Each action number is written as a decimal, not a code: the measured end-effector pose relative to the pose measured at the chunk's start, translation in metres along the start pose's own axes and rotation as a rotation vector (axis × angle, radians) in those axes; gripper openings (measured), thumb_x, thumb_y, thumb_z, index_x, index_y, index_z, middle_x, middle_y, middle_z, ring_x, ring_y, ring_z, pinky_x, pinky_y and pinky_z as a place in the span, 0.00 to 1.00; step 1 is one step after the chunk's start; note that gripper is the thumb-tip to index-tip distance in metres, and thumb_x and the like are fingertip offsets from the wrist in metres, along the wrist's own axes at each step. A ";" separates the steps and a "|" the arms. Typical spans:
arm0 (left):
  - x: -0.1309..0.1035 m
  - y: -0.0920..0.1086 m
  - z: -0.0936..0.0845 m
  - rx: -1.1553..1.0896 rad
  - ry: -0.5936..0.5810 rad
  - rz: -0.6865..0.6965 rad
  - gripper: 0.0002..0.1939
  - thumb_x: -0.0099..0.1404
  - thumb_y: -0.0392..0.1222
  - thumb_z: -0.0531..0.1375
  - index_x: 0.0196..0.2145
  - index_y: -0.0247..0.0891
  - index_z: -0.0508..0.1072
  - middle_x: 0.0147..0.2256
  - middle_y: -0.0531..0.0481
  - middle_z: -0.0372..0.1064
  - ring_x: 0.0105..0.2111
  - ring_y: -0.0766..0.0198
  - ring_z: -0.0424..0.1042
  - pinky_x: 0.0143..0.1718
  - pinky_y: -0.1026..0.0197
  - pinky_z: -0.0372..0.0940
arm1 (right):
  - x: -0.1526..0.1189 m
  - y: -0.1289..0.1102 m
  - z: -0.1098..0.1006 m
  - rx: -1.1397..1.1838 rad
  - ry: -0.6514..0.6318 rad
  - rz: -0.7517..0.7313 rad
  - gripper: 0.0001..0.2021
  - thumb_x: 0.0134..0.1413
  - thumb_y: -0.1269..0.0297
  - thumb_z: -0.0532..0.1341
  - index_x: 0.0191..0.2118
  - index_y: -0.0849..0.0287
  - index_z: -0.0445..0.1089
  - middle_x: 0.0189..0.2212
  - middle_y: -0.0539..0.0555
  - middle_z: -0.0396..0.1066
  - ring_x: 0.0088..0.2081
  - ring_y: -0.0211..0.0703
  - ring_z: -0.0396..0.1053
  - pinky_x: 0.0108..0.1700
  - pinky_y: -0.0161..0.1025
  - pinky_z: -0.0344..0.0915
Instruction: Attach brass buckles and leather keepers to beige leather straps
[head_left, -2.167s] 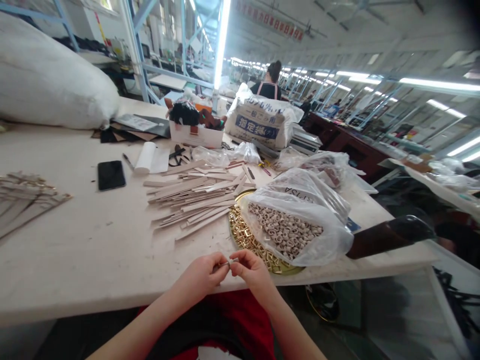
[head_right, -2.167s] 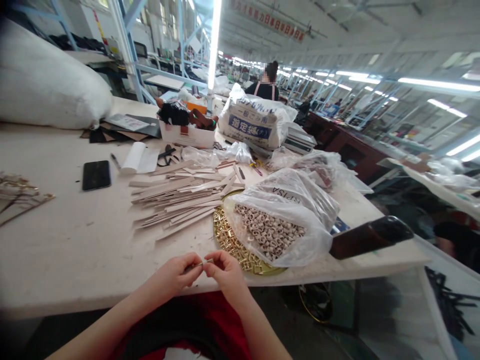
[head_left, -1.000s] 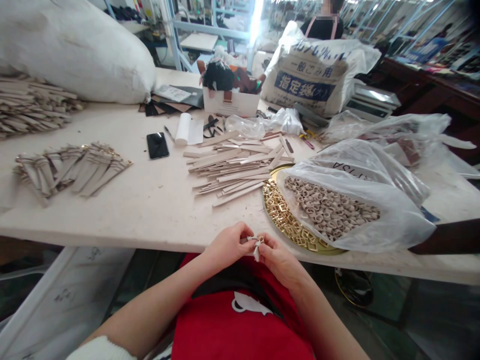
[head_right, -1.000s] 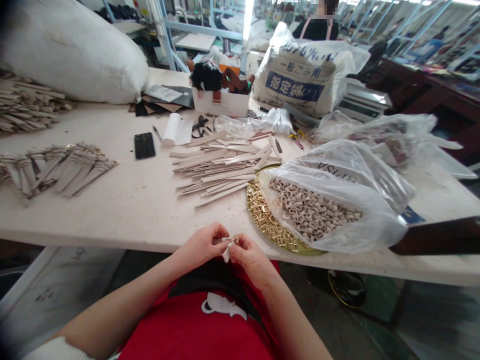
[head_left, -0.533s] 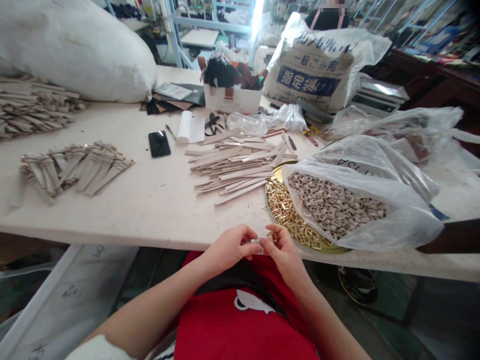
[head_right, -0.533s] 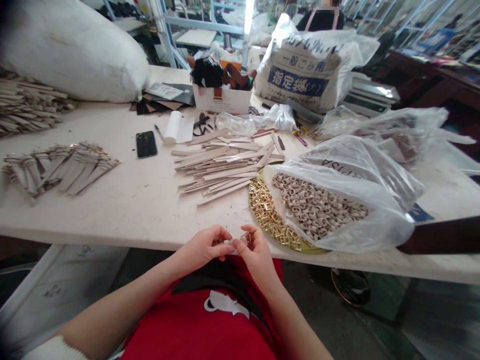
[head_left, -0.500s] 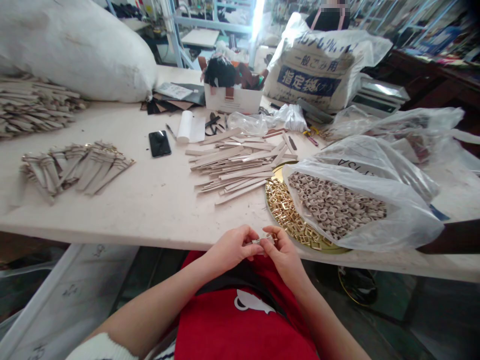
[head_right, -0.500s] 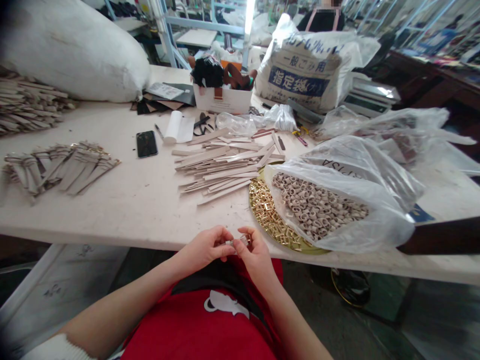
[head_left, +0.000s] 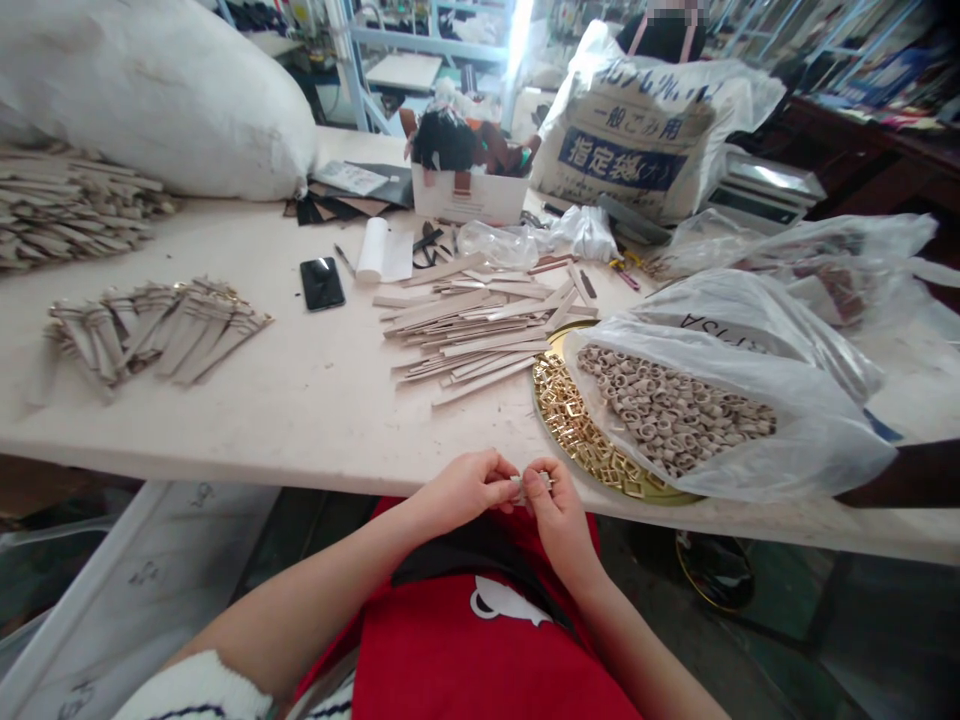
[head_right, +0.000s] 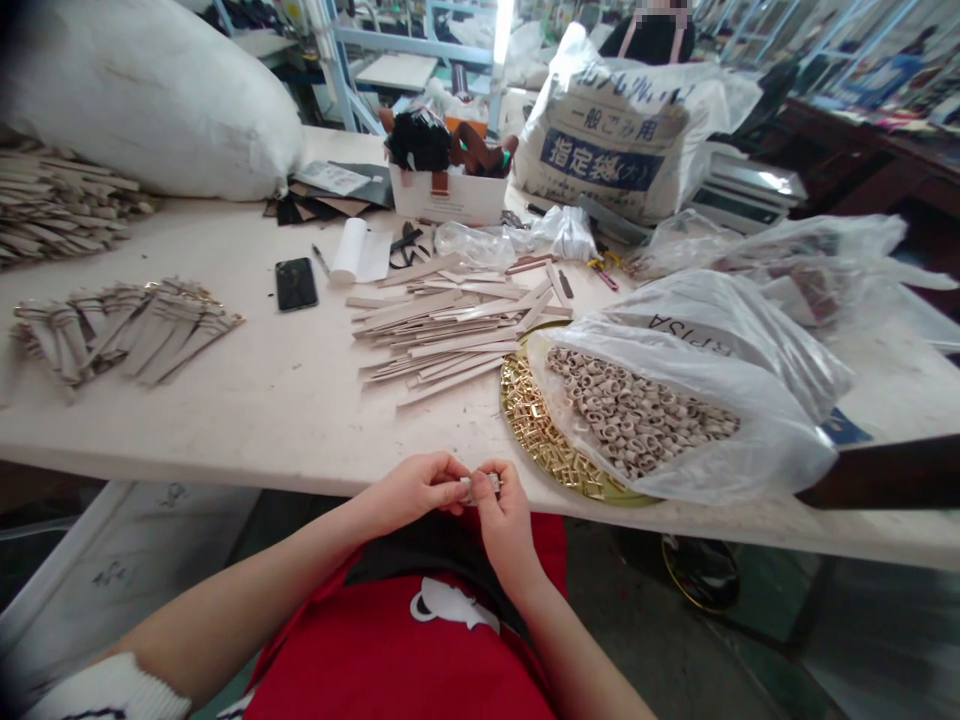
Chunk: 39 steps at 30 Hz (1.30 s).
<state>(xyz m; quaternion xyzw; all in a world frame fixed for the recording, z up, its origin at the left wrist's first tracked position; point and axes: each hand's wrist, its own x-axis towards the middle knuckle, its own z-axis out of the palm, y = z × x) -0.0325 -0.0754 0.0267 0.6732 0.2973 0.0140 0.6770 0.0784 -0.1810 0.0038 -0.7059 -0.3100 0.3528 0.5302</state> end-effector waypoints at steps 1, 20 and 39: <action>0.000 -0.001 -0.001 -0.021 -0.021 -0.015 0.13 0.56 0.47 0.56 0.33 0.34 0.68 0.27 0.49 0.71 0.27 0.65 0.70 0.29 0.64 0.63 | 0.000 0.000 0.000 0.001 -0.005 0.004 0.10 0.54 0.54 0.52 0.34 0.56 0.58 0.23 0.46 0.58 0.25 0.37 0.58 0.27 0.35 0.56; -0.003 0.011 -0.020 0.177 -0.072 0.007 0.10 0.55 0.40 0.53 0.34 0.34 0.67 0.25 0.52 0.70 0.27 0.65 0.68 0.28 0.66 0.60 | 0.011 0.007 -0.015 -0.124 -0.217 -0.095 0.13 0.56 0.54 0.49 0.34 0.57 0.62 0.21 0.46 0.59 0.23 0.36 0.58 0.25 0.33 0.56; 0.060 0.013 -0.082 1.168 0.552 0.108 0.10 0.62 0.38 0.51 0.34 0.34 0.71 0.36 0.41 0.68 0.38 0.57 0.67 0.39 0.58 0.59 | 0.051 0.007 -0.011 -0.758 0.001 -0.282 0.20 0.55 0.55 0.50 0.49 0.60 0.62 0.29 0.55 0.69 0.31 0.46 0.67 0.35 0.40 0.59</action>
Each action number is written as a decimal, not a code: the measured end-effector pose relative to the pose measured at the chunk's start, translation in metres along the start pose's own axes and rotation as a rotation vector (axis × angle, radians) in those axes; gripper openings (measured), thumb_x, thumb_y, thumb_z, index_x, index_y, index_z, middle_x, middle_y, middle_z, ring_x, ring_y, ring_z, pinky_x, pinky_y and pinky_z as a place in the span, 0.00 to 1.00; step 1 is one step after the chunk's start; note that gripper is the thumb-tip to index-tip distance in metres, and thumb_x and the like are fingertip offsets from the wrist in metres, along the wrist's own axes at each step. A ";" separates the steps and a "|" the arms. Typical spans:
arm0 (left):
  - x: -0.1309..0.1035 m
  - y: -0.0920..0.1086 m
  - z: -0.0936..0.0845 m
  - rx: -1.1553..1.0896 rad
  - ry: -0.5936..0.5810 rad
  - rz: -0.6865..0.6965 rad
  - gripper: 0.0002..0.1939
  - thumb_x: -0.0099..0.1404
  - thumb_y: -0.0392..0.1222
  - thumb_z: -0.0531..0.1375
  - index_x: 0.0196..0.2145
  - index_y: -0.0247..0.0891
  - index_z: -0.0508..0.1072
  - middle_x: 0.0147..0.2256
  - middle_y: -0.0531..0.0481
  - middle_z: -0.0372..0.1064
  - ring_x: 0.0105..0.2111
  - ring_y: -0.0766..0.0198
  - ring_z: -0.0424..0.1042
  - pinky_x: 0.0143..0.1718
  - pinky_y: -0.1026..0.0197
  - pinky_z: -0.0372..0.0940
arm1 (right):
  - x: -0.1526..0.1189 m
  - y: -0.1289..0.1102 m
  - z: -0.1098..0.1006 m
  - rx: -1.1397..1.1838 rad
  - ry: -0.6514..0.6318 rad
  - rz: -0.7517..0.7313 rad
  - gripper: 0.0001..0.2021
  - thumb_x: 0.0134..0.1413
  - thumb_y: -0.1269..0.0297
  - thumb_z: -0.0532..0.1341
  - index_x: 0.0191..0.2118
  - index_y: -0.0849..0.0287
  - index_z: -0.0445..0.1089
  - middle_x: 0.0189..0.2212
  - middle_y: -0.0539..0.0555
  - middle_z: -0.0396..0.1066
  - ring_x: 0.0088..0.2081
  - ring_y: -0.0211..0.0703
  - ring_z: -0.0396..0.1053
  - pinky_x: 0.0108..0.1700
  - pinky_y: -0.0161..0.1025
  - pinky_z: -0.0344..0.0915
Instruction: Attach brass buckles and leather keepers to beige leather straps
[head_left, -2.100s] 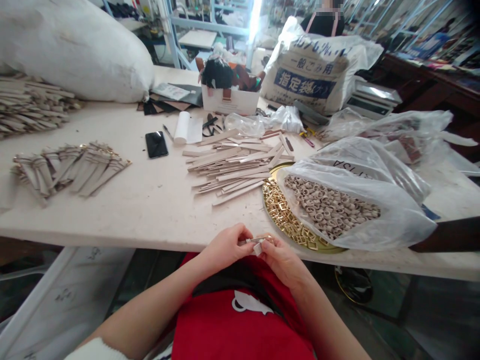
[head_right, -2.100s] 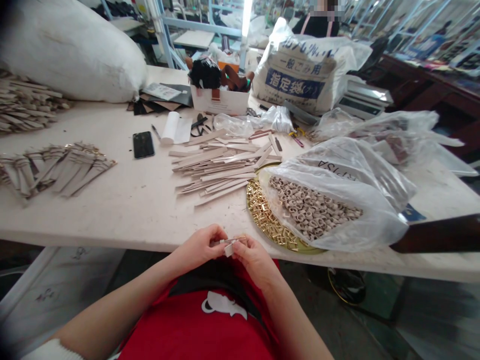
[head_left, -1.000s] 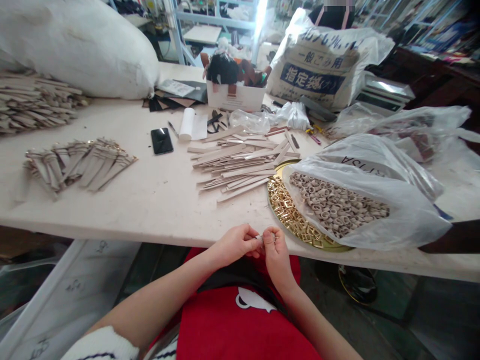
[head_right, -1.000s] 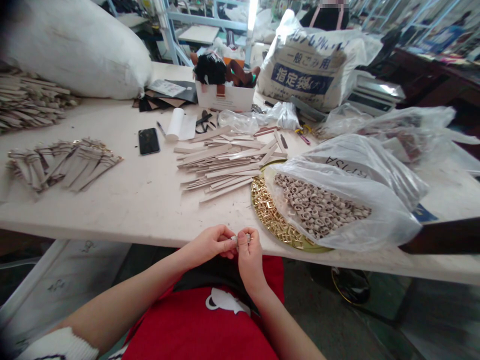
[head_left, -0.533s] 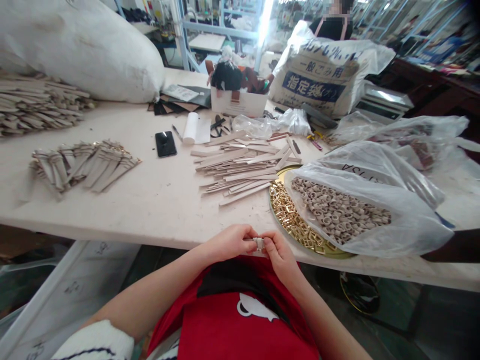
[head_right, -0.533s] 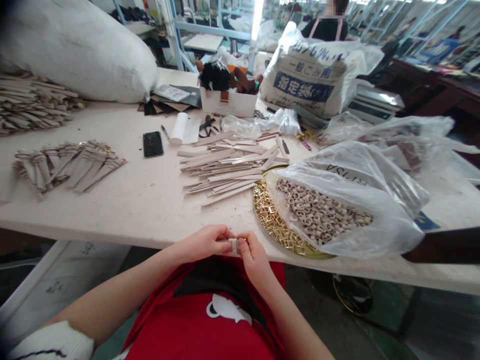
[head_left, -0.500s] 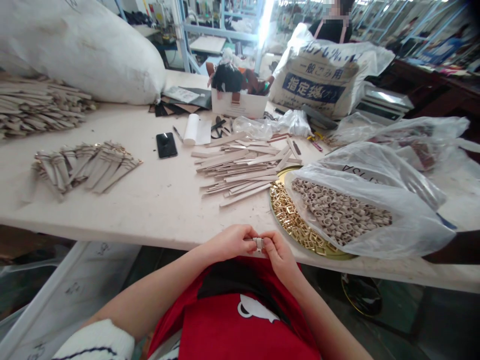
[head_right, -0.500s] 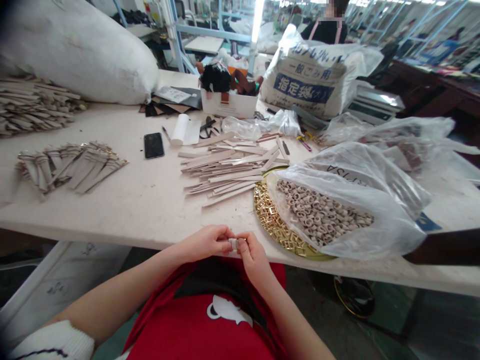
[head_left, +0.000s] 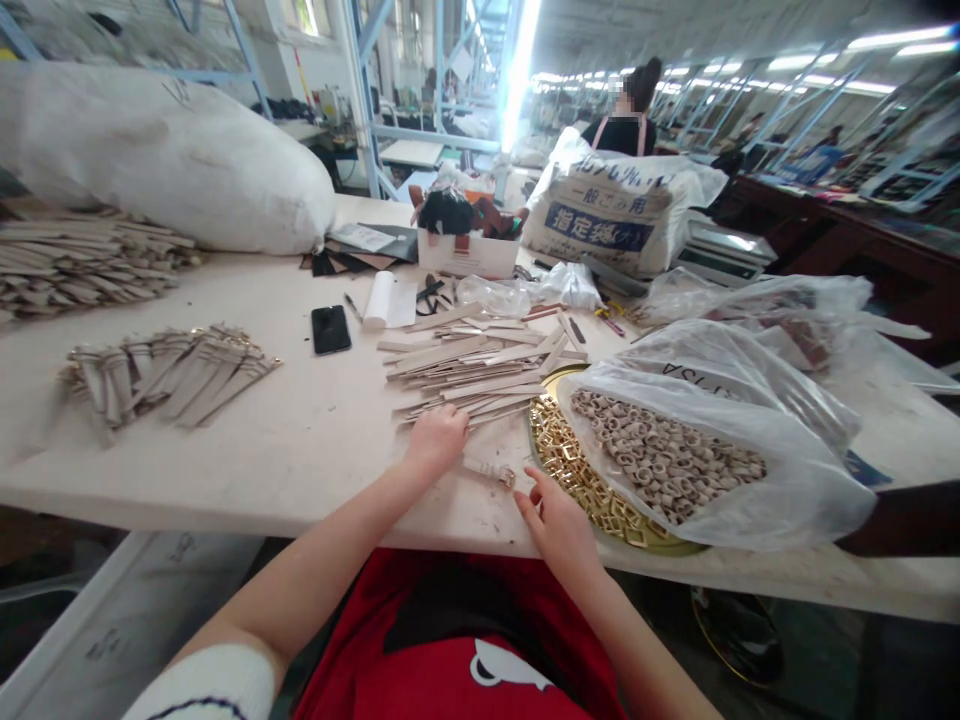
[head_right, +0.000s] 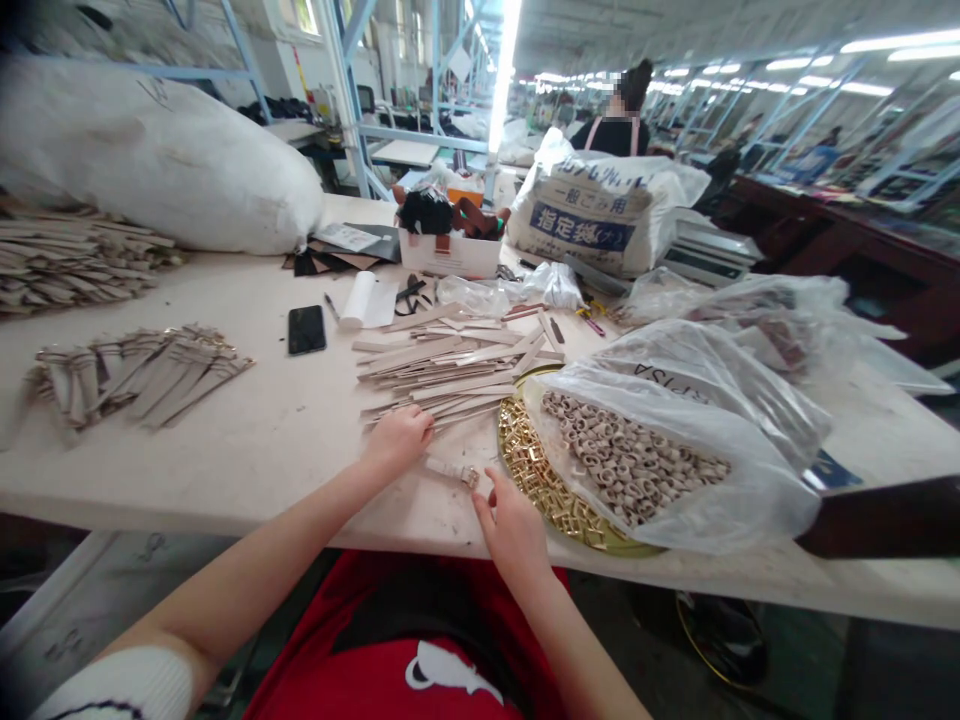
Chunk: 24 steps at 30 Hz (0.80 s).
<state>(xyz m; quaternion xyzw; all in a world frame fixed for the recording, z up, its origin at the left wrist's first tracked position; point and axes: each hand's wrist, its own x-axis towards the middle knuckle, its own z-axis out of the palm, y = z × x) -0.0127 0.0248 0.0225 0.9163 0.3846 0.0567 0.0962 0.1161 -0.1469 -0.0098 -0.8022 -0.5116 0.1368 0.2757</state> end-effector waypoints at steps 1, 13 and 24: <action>-0.005 0.000 -0.001 0.002 0.015 0.003 0.11 0.63 0.39 0.49 0.35 0.34 0.70 0.36 0.43 0.68 0.37 0.58 0.68 0.38 0.59 0.59 | 0.000 0.003 -0.004 0.097 0.020 0.046 0.21 0.54 0.54 0.51 0.49 0.60 0.63 0.28 0.54 0.69 0.30 0.45 0.66 0.35 0.40 0.59; -0.055 0.014 -0.034 -0.499 -0.222 0.104 0.11 0.60 0.47 0.53 0.29 0.38 0.69 0.26 0.51 0.69 0.28 0.64 0.67 0.29 0.64 0.58 | 0.004 0.018 -0.030 1.004 0.070 0.341 0.15 0.48 0.50 0.59 0.25 0.58 0.61 0.13 0.42 0.55 0.17 0.31 0.51 0.22 0.31 0.49; -0.057 0.047 -0.024 -1.364 -0.284 -0.214 0.15 0.53 0.49 0.59 0.30 0.33 0.69 0.23 0.55 0.61 0.23 0.71 0.57 0.25 0.68 0.55 | -0.003 0.011 -0.055 0.478 -0.342 0.014 0.14 0.53 0.54 0.54 0.26 0.59 0.66 0.21 0.47 0.65 0.25 0.36 0.61 0.28 0.33 0.57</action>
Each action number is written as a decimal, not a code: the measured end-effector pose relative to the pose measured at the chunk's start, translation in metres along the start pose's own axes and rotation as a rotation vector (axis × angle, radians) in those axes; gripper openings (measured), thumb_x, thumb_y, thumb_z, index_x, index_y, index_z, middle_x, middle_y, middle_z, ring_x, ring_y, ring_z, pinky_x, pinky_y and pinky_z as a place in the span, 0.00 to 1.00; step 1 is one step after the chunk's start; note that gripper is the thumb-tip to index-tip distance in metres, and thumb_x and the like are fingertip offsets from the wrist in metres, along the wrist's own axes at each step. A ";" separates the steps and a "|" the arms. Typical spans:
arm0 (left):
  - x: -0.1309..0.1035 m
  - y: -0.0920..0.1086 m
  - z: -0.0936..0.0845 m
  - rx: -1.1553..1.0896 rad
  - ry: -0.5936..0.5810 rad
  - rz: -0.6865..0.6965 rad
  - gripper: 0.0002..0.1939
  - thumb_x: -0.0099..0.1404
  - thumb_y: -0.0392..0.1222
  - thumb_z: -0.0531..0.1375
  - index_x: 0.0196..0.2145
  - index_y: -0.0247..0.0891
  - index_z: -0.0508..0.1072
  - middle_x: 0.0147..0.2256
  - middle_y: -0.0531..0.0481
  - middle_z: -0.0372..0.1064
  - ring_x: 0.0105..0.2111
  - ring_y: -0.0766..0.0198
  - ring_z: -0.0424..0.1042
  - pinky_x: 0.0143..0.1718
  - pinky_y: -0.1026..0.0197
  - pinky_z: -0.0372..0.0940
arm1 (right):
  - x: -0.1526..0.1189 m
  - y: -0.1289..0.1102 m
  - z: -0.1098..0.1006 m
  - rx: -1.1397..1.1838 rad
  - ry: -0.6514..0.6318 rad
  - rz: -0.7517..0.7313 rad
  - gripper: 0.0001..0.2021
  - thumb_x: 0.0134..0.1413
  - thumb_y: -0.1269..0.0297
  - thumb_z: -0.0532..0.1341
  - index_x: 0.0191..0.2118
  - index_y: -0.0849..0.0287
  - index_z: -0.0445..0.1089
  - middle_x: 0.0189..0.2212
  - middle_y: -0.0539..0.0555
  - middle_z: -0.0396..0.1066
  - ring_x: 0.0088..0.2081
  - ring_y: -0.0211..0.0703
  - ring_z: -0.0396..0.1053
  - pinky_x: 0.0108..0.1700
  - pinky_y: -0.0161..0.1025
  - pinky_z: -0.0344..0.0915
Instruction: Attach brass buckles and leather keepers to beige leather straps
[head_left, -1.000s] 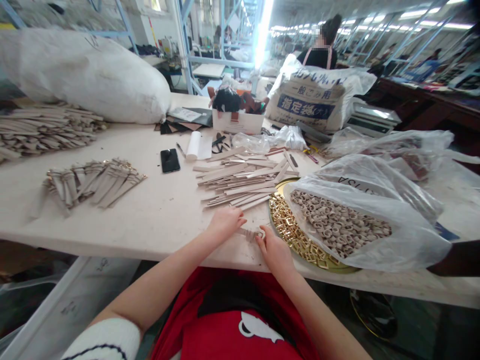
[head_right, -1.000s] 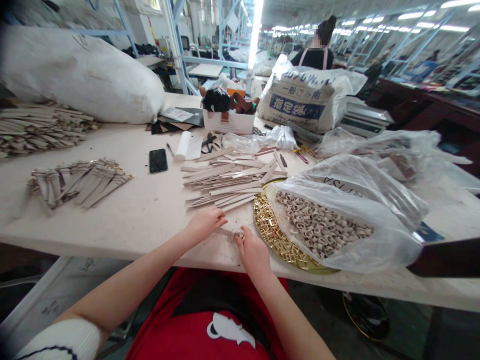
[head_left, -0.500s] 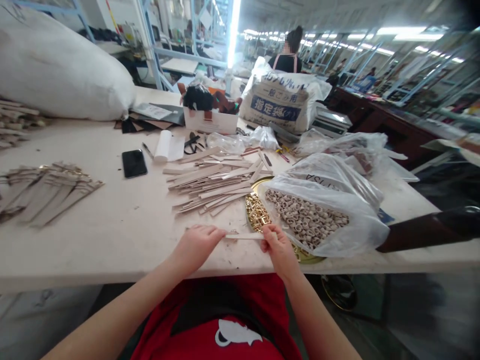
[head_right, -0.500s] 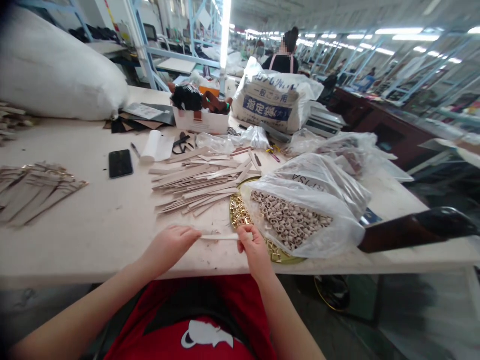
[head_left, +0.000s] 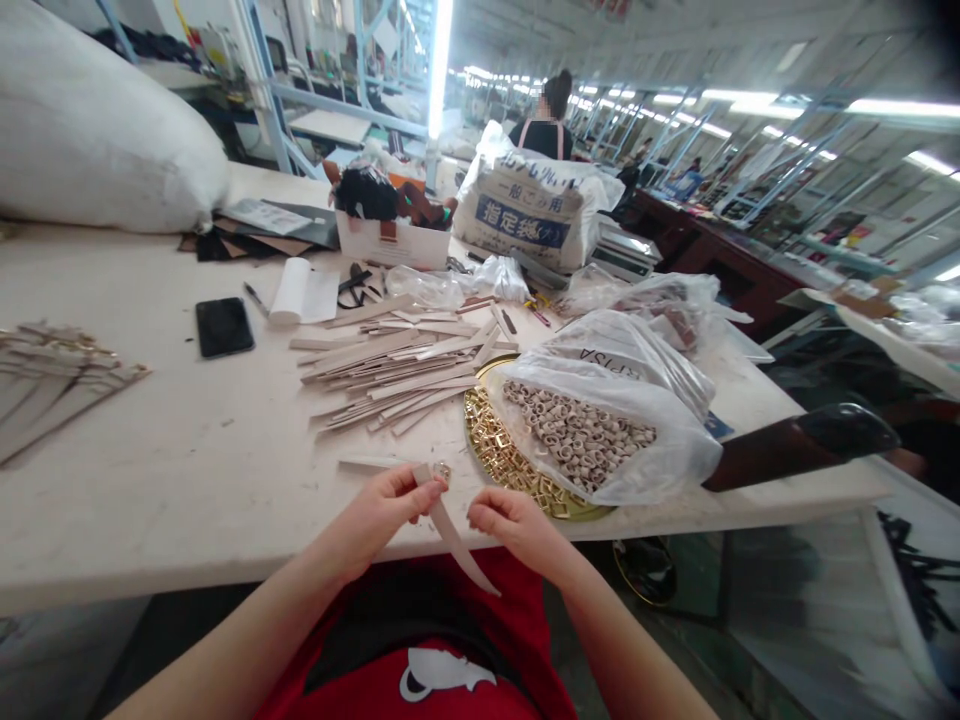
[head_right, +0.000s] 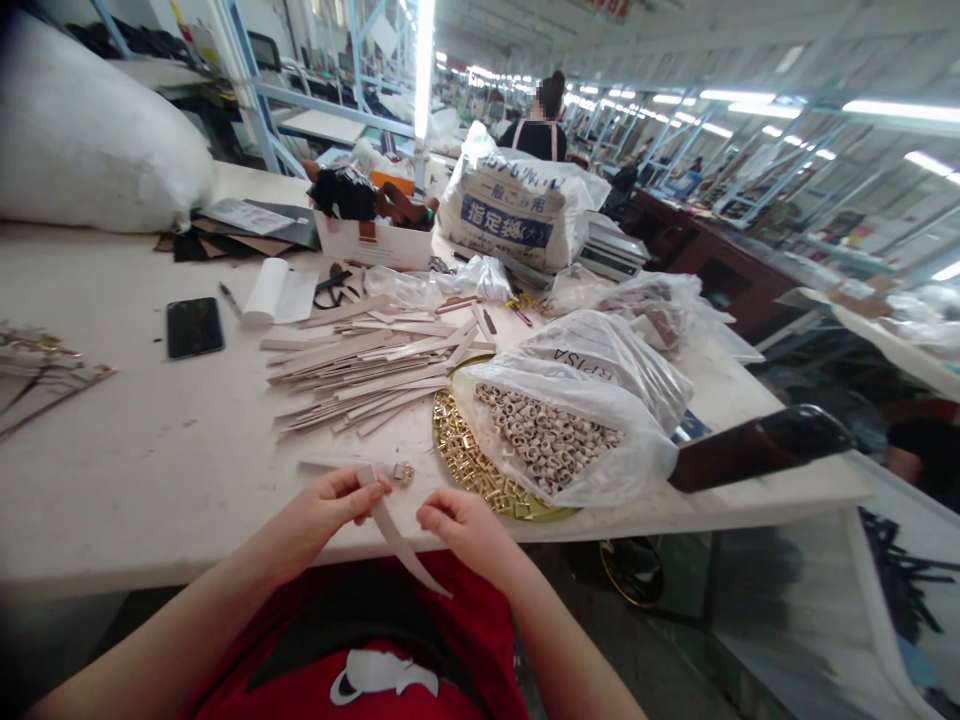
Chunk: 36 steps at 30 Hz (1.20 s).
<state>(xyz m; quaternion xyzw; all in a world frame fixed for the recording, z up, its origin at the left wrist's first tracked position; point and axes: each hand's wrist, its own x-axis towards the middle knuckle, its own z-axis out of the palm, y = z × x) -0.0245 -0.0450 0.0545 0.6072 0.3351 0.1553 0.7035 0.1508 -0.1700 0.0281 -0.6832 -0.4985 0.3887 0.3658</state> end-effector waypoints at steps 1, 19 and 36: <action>0.000 0.000 0.006 0.013 -0.023 -0.020 0.16 0.54 0.50 0.58 0.29 0.32 0.69 0.23 0.55 0.61 0.23 0.71 0.58 0.25 0.68 0.55 | 0.006 0.004 -0.015 -0.081 0.084 -0.015 0.14 0.53 0.55 0.53 0.28 0.59 0.67 0.22 0.48 0.66 0.27 0.37 0.62 0.30 0.33 0.58; -0.027 -0.021 0.036 -0.318 -0.289 -0.357 0.17 0.52 0.44 0.61 0.39 0.33 0.70 0.23 0.57 0.56 0.22 0.73 0.55 0.25 0.69 0.52 | 0.046 0.057 -0.120 -0.778 0.641 0.015 0.10 0.48 0.59 0.56 0.31 0.62 0.68 0.26 0.56 0.69 0.30 0.46 0.65 0.36 0.42 0.60; 0.004 -0.014 0.033 0.366 -0.216 0.026 0.20 0.64 0.49 0.42 0.35 0.34 0.68 0.19 0.56 0.58 0.19 0.69 0.58 0.22 0.67 0.53 | 0.012 -0.005 0.008 0.901 0.307 0.220 0.16 0.38 0.58 0.67 0.37 0.54 0.69 0.29 0.47 0.69 0.26 0.33 0.65 0.33 0.35 0.65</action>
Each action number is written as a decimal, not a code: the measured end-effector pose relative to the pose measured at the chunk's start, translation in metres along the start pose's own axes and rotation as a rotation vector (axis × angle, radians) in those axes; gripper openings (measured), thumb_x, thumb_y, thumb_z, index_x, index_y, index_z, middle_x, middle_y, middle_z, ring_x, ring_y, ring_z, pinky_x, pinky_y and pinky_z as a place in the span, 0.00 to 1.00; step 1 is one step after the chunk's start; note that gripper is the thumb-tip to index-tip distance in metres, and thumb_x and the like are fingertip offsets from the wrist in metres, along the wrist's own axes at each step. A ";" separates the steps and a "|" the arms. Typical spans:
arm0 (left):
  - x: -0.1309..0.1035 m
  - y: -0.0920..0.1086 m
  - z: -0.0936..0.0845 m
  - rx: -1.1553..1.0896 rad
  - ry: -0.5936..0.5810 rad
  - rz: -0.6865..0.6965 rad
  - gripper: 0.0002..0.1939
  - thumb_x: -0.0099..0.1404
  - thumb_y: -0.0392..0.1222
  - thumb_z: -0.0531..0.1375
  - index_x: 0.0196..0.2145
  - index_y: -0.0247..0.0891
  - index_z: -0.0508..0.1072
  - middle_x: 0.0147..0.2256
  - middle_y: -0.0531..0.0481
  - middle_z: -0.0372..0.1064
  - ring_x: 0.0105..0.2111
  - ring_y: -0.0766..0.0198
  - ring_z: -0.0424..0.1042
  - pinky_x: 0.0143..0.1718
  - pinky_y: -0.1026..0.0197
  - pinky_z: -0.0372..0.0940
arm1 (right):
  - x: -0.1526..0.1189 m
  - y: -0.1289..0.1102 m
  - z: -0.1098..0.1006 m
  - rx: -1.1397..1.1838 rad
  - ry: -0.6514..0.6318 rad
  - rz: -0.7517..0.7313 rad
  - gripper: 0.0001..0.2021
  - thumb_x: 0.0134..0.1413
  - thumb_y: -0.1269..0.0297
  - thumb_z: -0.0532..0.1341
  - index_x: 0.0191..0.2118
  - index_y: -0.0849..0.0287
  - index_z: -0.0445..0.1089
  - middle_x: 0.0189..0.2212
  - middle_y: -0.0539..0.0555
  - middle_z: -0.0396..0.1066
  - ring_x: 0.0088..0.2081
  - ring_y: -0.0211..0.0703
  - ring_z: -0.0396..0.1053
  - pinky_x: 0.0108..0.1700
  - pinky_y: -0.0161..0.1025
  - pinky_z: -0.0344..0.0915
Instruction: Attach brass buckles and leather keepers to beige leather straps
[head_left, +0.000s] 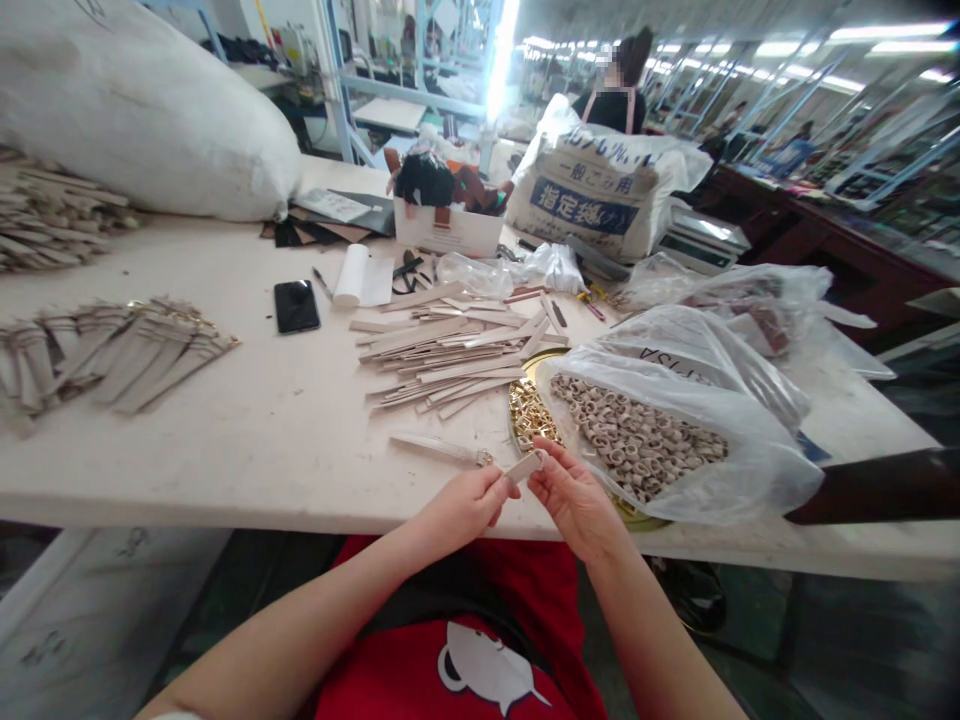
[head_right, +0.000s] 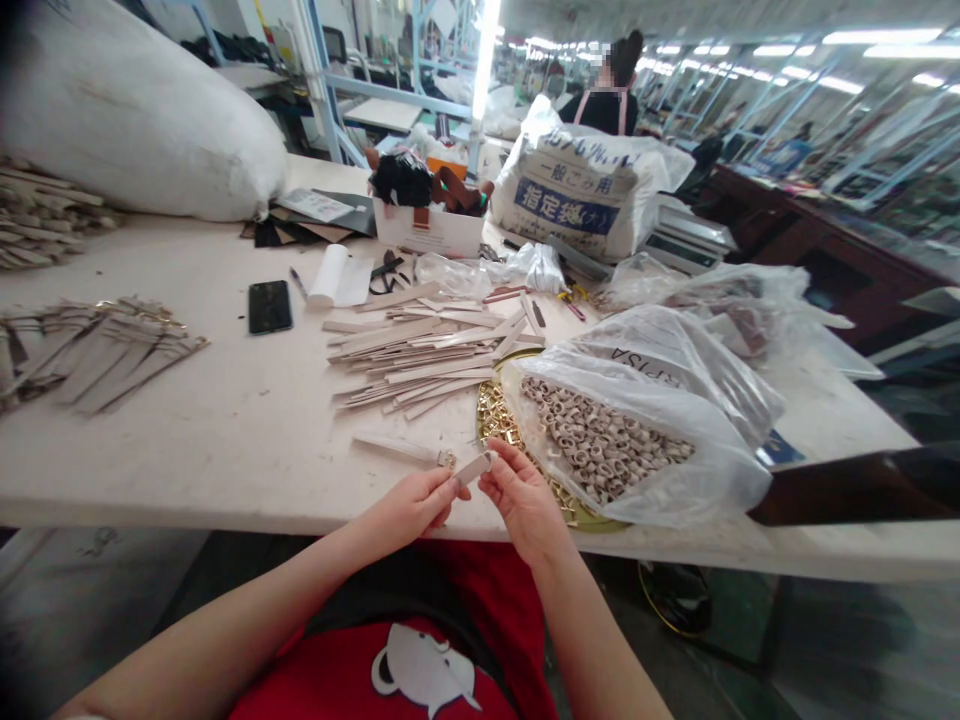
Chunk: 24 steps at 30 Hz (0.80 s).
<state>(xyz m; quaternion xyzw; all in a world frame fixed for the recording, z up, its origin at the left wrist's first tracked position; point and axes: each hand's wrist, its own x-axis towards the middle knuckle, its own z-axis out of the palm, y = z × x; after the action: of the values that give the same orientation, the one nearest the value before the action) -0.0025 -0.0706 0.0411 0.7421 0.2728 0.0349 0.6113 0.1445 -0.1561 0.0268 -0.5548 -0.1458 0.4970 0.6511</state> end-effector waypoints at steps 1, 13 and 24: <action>-0.001 0.000 -0.003 0.081 0.004 0.006 0.19 0.64 0.48 0.43 0.34 0.35 0.69 0.19 0.55 0.60 0.21 0.68 0.60 0.23 0.67 0.53 | -0.002 0.002 -0.001 -0.055 -0.006 -0.011 0.16 0.39 0.58 0.66 0.38 0.54 0.69 0.30 0.48 0.70 0.26 0.34 0.65 0.34 0.36 0.65; -0.024 -0.003 -0.011 0.071 -0.155 -0.077 0.23 0.64 0.52 0.43 0.49 0.37 0.62 0.21 0.55 0.61 0.18 0.67 0.61 0.22 0.67 0.55 | -0.023 0.025 0.006 -0.346 -0.105 0.030 0.14 0.40 0.56 0.65 0.33 0.58 0.67 0.21 0.45 0.63 0.25 0.35 0.61 0.32 0.34 0.59; -0.009 -0.005 -0.006 -0.211 0.066 -0.003 0.14 0.61 0.48 0.48 0.37 0.36 0.66 0.17 0.59 0.52 0.17 0.72 0.52 0.19 0.69 0.50 | 0.023 -0.014 -0.025 -1.299 0.029 -0.487 0.10 0.55 0.63 0.51 0.36 0.60 0.68 0.32 0.56 0.67 0.33 0.44 0.65 0.38 0.40 0.60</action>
<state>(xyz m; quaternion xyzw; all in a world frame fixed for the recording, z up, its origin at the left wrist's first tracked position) -0.0138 -0.0689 0.0407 0.6716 0.2887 0.0867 0.6768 0.1802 -0.1504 0.0219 -0.7903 -0.5255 0.1412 0.2818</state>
